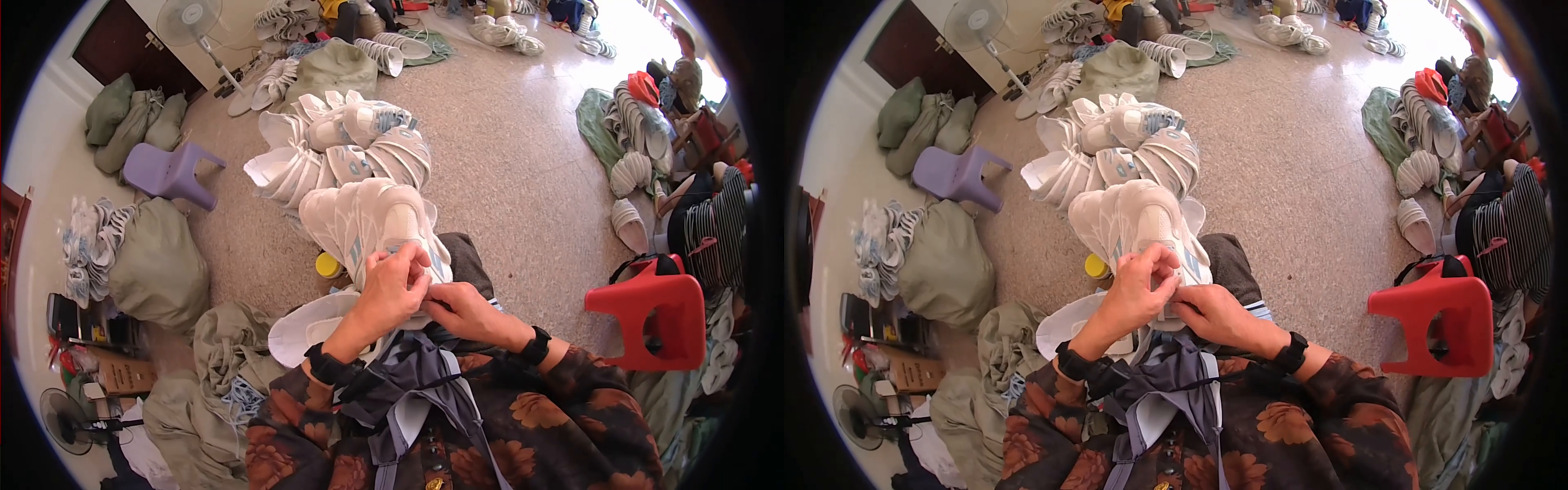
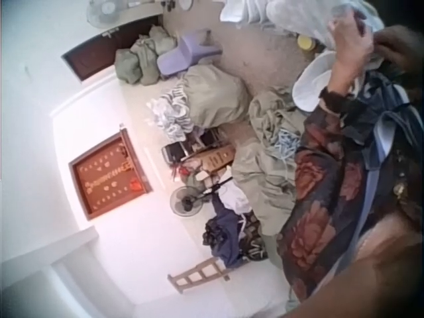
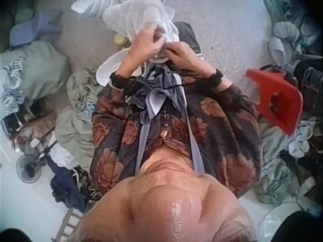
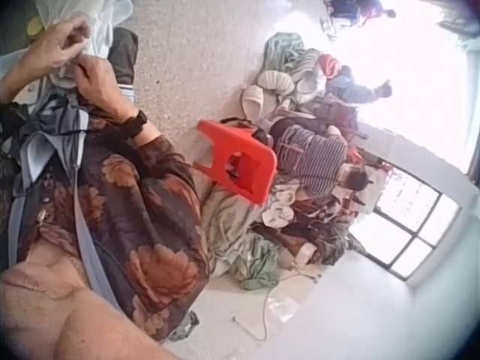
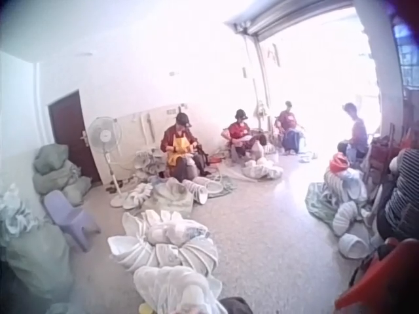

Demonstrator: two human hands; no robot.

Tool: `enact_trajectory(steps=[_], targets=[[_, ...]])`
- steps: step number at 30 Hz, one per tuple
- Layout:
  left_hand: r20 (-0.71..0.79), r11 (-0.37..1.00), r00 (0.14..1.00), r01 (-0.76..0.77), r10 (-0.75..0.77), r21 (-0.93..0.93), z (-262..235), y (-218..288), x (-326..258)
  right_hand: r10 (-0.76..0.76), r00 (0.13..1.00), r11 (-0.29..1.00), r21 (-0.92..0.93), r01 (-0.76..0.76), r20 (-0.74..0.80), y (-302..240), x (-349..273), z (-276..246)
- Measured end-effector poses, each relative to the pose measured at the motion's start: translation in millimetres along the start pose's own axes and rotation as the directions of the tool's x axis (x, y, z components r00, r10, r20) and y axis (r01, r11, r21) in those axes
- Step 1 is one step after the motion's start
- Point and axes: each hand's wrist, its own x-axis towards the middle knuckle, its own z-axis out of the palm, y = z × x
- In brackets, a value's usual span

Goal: Lacing and preparing shoes in a manufacturing environment.

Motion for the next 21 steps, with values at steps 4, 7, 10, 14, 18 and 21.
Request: enact_trajectory(steps=[4,7,10,14,18,21], targets=[[0.064,0.716,0.996,0.093,-0.068,-0.692,-54,26,-5,0.069,0.994,0.991,0.106,-0.077,0.083,3,3,-4],[-0.152,0.422,0.988,-0.137,-0.002,-0.896,-109,45,-14,0.221,0.960,0.923,0.281,-0.263,0.171,4,0,-20],[-0.195,0.387,0.981,-0.174,-0.017,-0.906,-156,37,-36,0.348,0.890,0.821,0.361,-0.441,0.296,15,-14,-37],[-0.137,0.678,0.970,0.035,-0.198,-0.734,-192,-4,-65,0.487,0.816,0.660,0.481,-0.578,0.313,35,-48,-62],[-0.243,0.970,0.959,0.189,-0.149,0.152,-208,-89,-102,0.444,0.869,0.262,0.896,-0.360,0.219,58,-79,-80],[-0.196,0.939,0.941,0.306,-0.275,0.154,-212,-131,-124,0.497,0.866,0.141,0.981,-0.137,0.050,80,-102,-92]])
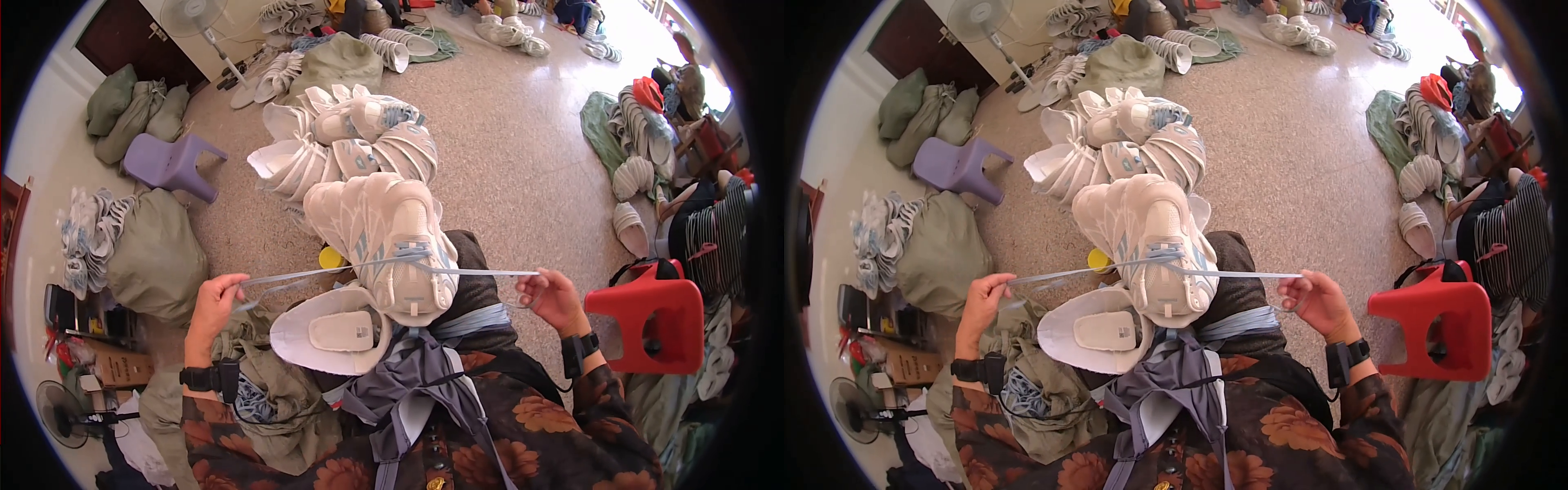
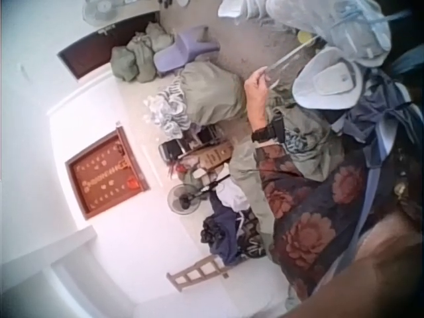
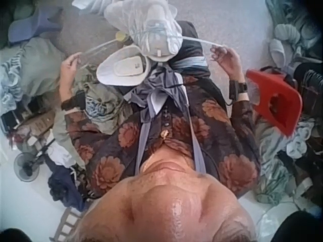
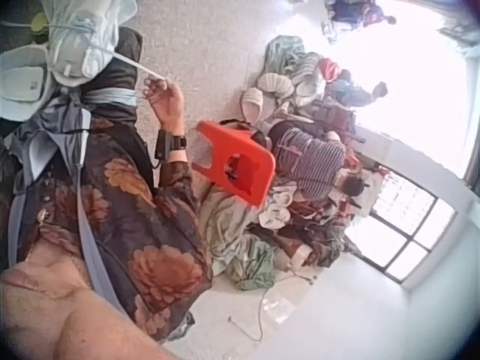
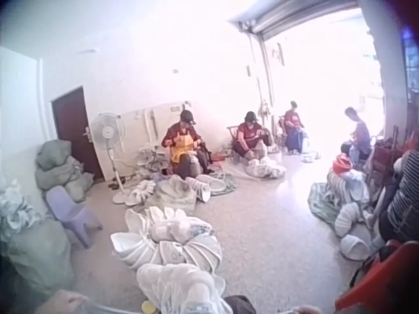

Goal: Lacing and preparing shoes in a manufacturing environment.

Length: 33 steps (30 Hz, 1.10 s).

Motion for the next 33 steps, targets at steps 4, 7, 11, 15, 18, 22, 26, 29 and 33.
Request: enact_trajectory(steps=[4,7,11,15,18,22,26,29,33], targets=[[-0.061,0.988,0.993,0.106,-0.100,0.108,-10,-69,-35,-0.266,0.930,0.931,0.182,0.316,-0.252,-19,-5,-5],[-0.084,0.981,0.984,0.165,-0.157,0.099,-17,-138,-67,-0.466,0.878,0.833,0.278,0.478,-0.113,-53,-21,-65],[-0.282,0.905,0.941,0.278,-0.189,0.321,-37,-224,-129,-0.510,0.852,0.784,0.344,0.517,-0.119,-103,-51,-128],[-0.458,0.765,0.877,0.395,-0.148,0.509,-72,-255,-157,-0.607,0.774,0.738,0.233,0.633,-0.180,-147,-117,-197],[-0.640,0.644,0.760,0.546,-0.112,0.536,-105,-269,-196,-0.566,0.736,0.731,0.187,0.657,-0.371,-160,-119,-231],[-0.617,0.698,0.766,0.542,-0.181,0.468,-80,-234,-152,-0.511,0.566,0.737,0.009,0.676,-0.647,-201,-173,-277],[-0.172,0.760,0.774,0.507,-0.609,-0.406,10,-97,-49,-0.620,0.443,0.736,-0.285,0.614,-0.647,-208,-179,-296],[-0.037,0.880,0.948,0.278,-0.316,-0.386,67,-10,-26,-0.411,0.786,0.905,-0.310,0.290,-0.463,-181,-100,-268],[-0.176,0.944,0.982,-0.116,0.063,-0.309,126,45,-4,-0.136,0.904,0.911,-0.410,-0.047,-0.405,-55,9,-36]])
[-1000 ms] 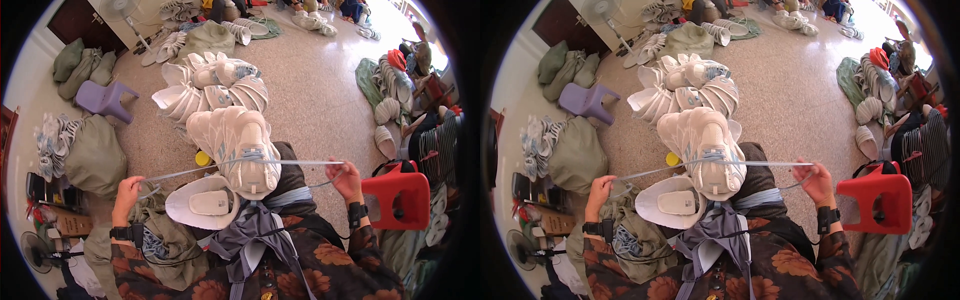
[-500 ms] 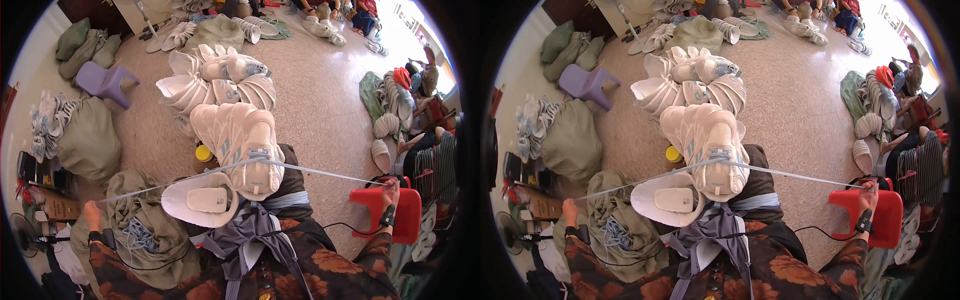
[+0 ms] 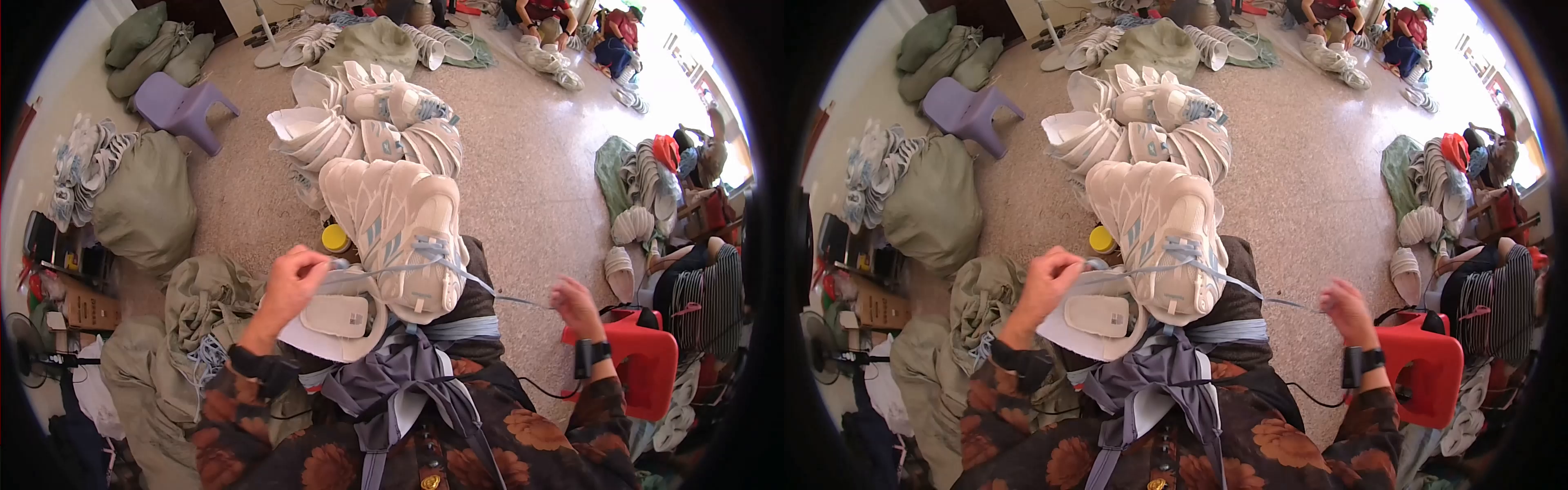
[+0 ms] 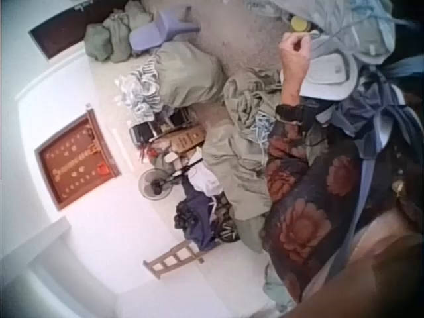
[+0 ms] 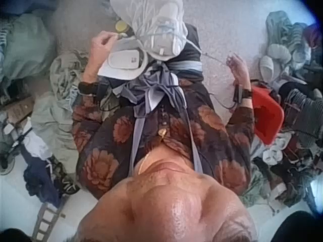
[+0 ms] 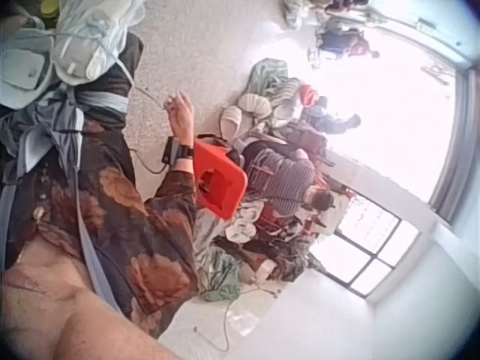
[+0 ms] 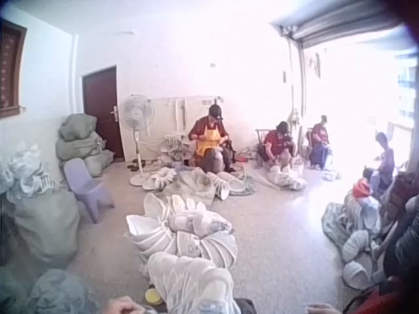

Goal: Lacing and preparing shoes in a manufacturing environment.

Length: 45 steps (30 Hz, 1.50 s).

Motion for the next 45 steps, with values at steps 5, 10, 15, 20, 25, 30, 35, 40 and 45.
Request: enact_trajectory(steps=[5,10,15,20,25,30,35,40,45], targets=[[0.142,0.803,0.961,0.276,-0.237,-0.528,57,48,25,0.241,0.904,0.948,-0.287,-0.141,0.352,13,-10,89],[0.100,0.784,0.981,0.194,-0.168,-0.589,88,44,30,0.128,0.861,0.972,-0.235,-0.011,0.493,1,-31,161],[0.044,0.934,0.999,0.041,-0.027,-0.356,94,34,30,0.071,0.899,0.978,-0.209,0.023,0.432,16,-28,181],[0.009,0.980,0.999,-0.033,0.036,-0.198,95,39,29,0.009,0.911,0.969,-0.229,0.094,0.413,28,-24,185],[0.071,0.792,0.869,-0.477,0.489,0.380,91,54,43,-0.081,0.923,0.928,-0.309,0.207,0.375,27,-23,190],[0.079,0.898,0.968,-0.250,0.238,0.361,88,80,27,-0.293,0.876,0.818,-0.373,0.438,0.384,36,-11,186],[0.221,0.992,0.967,-0.115,0.125,-0.058,130,95,-19,-0.542,0.696,0.588,-0.380,0.714,0.470,25,-5,195],[0.215,0.978,0.974,0.106,-0.066,-0.179,149,93,-13,-0.537,0.640,0.492,-0.413,0.767,0.550,18,-9,195],[0.189,0.966,0.979,0.124,-0.082,-0.225,159,88,-11,-0.568,0.597,0.357,-0.484,0.799,0.566,13,-10,194]])
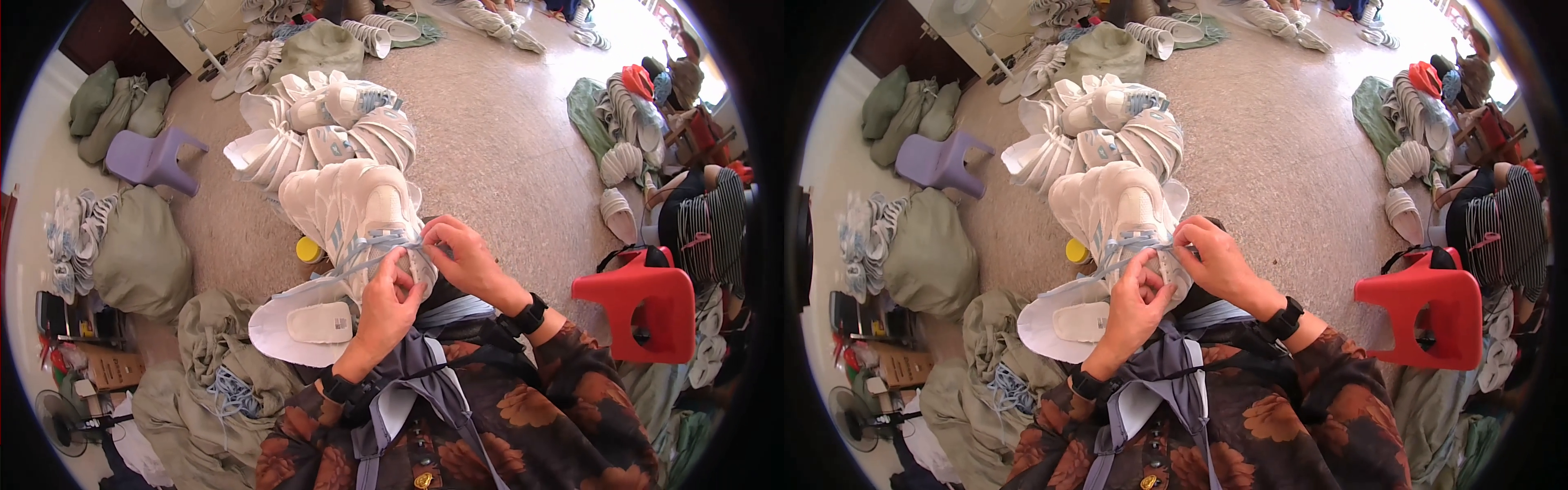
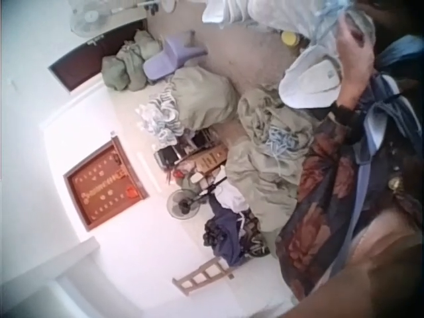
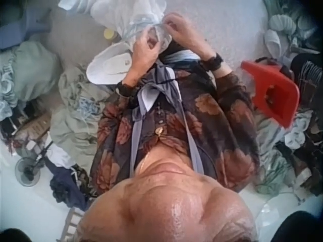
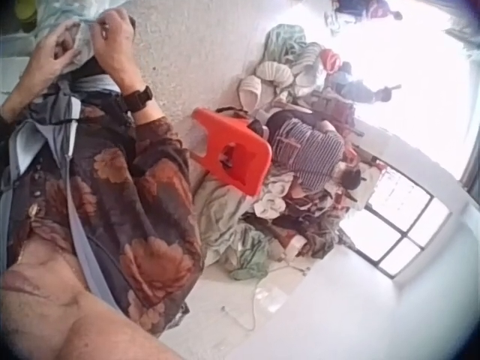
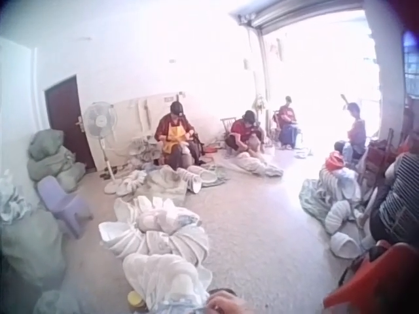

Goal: Lacing and preparing shoes in a manufacturing environment.

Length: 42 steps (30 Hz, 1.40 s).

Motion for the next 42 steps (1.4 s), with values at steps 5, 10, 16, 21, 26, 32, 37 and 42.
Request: enact_trajectory(steps=[5,10,16,21,26,32,37,42], targets=[[0.005,1.000,1.000,0.004,-0.004,0.011,0,3,0,-0.195,0.980,0.970,-0.143,0.198,0.034,1,7,-5],[0.053,1.000,0.999,0.001,-0.001,0.006,-3,-1,3,-0.375,0.882,0.775,-0.427,0.467,0.284,-19,25,-6],[0.060,0.952,0.992,0.125,-0.113,-0.278,-4,3,6,0.029,0.998,0.995,-0.092,-0.023,0.060,-12,16,-7],[0.062,0.982,0.997,0.062,-0.052,-0.177,-9,-3,6,-0.055,0.996,0.964,-0.255,0.071,0.066,-3,11,2],[0.056,0.982,0.998,0.039,-0.029,-0.187,-6,-8,3,0.034,0.957,0.926,-0.370,0.078,0.287,-16,15,2],[-0.017,0.998,0.998,-0.053,0.053,0.038,-4,-14,6,0.009,0.954,0.931,-0.350,0.101,0.300,-27,12,2],[0.228,0.711,0.963,0.262,-0.145,-0.652,-101,-6,-21,0.035,0.987,0.981,-0.194,-0.004,0.159,-2,13,3],[-0.083,0.670,0.997,-0.060,-0.003,-0.740,-187,8,-76,0.124,0.987,0.984,-0.145,-0.108,0.105,-19,13,6]])
